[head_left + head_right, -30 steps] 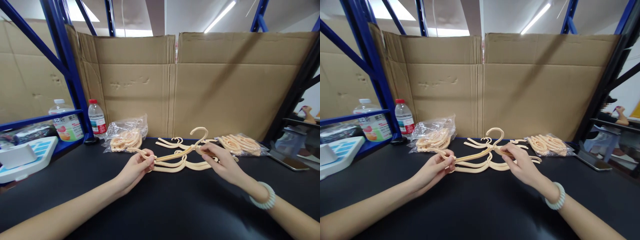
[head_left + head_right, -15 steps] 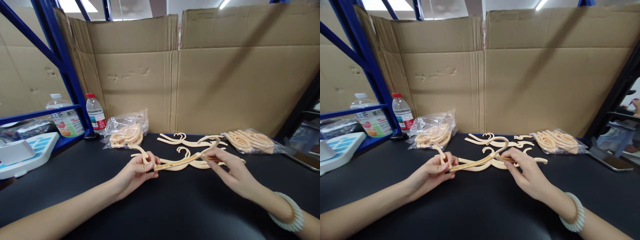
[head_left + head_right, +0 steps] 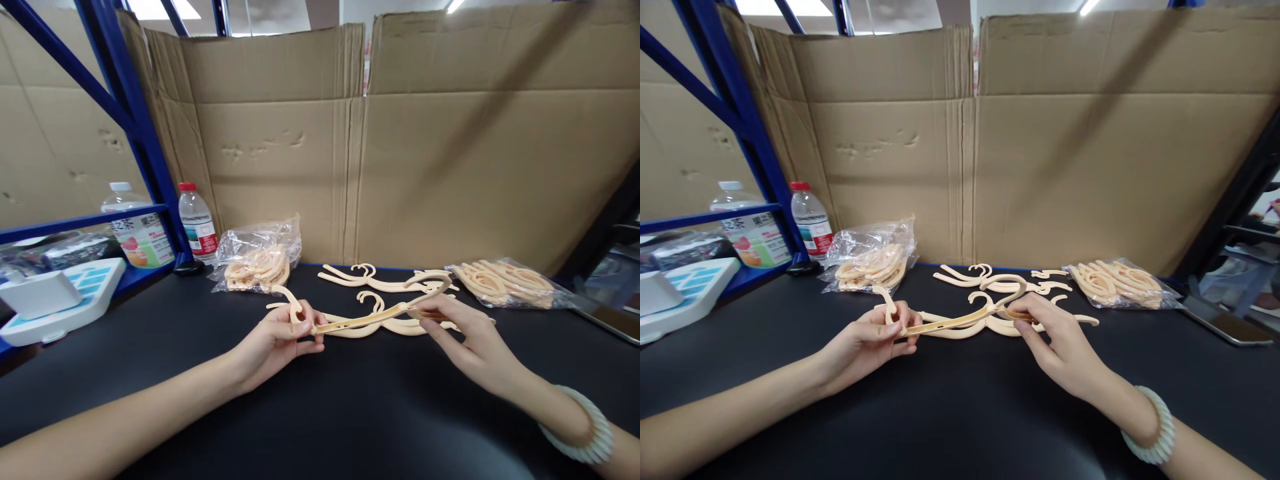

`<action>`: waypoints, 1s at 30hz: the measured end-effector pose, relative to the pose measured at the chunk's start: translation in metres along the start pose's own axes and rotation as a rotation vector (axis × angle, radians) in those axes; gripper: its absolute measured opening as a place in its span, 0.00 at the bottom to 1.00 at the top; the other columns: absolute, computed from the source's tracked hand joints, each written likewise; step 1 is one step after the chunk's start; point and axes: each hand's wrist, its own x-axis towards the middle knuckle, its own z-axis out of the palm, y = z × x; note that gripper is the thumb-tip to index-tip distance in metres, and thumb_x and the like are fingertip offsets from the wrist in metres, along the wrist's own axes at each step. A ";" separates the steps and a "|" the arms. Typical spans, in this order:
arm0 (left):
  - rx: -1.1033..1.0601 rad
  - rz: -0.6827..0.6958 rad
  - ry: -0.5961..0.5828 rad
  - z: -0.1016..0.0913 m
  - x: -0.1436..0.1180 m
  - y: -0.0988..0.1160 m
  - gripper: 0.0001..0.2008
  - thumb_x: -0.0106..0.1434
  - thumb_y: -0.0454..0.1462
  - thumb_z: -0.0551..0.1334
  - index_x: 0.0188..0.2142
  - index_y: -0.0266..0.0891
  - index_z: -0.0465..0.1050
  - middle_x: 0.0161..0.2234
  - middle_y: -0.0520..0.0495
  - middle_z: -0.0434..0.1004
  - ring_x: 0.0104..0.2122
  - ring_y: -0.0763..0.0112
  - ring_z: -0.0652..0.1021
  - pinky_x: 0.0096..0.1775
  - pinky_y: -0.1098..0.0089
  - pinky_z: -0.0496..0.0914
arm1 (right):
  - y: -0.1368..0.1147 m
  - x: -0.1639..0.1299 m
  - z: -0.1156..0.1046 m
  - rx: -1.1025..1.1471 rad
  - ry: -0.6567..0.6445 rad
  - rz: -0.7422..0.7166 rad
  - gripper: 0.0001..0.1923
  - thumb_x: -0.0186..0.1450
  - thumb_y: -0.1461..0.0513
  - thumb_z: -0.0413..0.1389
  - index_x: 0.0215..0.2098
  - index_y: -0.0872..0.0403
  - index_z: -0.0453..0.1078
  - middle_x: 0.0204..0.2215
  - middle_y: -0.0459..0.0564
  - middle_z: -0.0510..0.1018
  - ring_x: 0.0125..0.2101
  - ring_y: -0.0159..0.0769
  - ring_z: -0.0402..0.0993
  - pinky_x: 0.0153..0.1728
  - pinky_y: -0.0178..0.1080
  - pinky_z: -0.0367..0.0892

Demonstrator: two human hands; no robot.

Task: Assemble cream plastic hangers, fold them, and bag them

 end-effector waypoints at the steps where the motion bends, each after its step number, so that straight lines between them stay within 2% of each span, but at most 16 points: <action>1: -0.001 0.004 -0.007 0.000 0.000 0.000 0.06 0.56 0.33 0.67 0.27 0.34 0.71 0.34 0.46 0.71 0.33 0.71 0.73 0.40 0.69 0.72 | 0.000 0.000 0.000 -0.011 0.006 -0.007 0.06 0.68 0.63 0.49 0.43 0.49 0.66 0.38 0.50 0.75 0.38 0.37 0.73 0.38 0.39 0.70; 6: -0.001 0.017 0.006 0.001 -0.001 -0.001 0.07 0.55 0.33 0.68 0.26 0.34 0.70 0.33 0.47 0.72 0.32 0.72 0.74 0.38 0.70 0.73 | -0.003 -0.002 0.000 -0.063 0.056 -0.070 0.08 0.67 0.65 0.50 0.43 0.47 0.66 0.36 0.49 0.75 0.36 0.38 0.74 0.37 0.39 0.70; 14: 0.049 0.020 0.155 0.002 -0.002 -0.002 0.11 0.52 0.33 0.70 0.24 0.35 0.67 0.30 0.49 0.75 0.29 0.73 0.76 0.36 0.70 0.74 | -0.005 -0.006 0.004 -0.097 0.053 -0.141 0.09 0.66 0.67 0.50 0.42 0.47 0.66 0.39 0.52 0.77 0.41 0.43 0.74 0.40 0.44 0.70; 23: 0.108 0.059 0.286 0.008 -0.006 -0.004 0.12 0.48 0.26 0.66 0.23 0.36 0.63 0.26 0.53 0.73 0.25 0.75 0.75 0.32 0.73 0.73 | -0.013 -0.004 0.007 -0.066 0.071 -0.188 0.09 0.66 0.67 0.51 0.42 0.51 0.69 0.37 0.50 0.78 0.38 0.37 0.76 0.38 0.37 0.72; 27: 0.105 0.102 0.331 0.007 -0.005 -0.006 0.13 0.49 0.26 0.66 0.24 0.37 0.61 0.24 0.56 0.71 0.23 0.77 0.75 0.30 0.75 0.73 | -0.016 -0.006 0.009 -0.054 0.071 -0.179 0.10 0.66 0.68 0.51 0.45 0.52 0.68 0.38 0.50 0.78 0.39 0.36 0.75 0.41 0.37 0.71; 30: 0.104 0.124 0.338 0.005 -0.003 -0.007 0.14 0.50 0.28 0.68 0.25 0.37 0.61 0.25 0.55 0.73 0.24 0.77 0.76 0.31 0.75 0.74 | -0.018 -0.007 0.009 -0.060 0.061 -0.132 0.09 0.67 0.67 0.51 0.44 0.52 0.68 0.37 0.50 0.78 0.37 0.35 0.76 0.38 0.36 0.72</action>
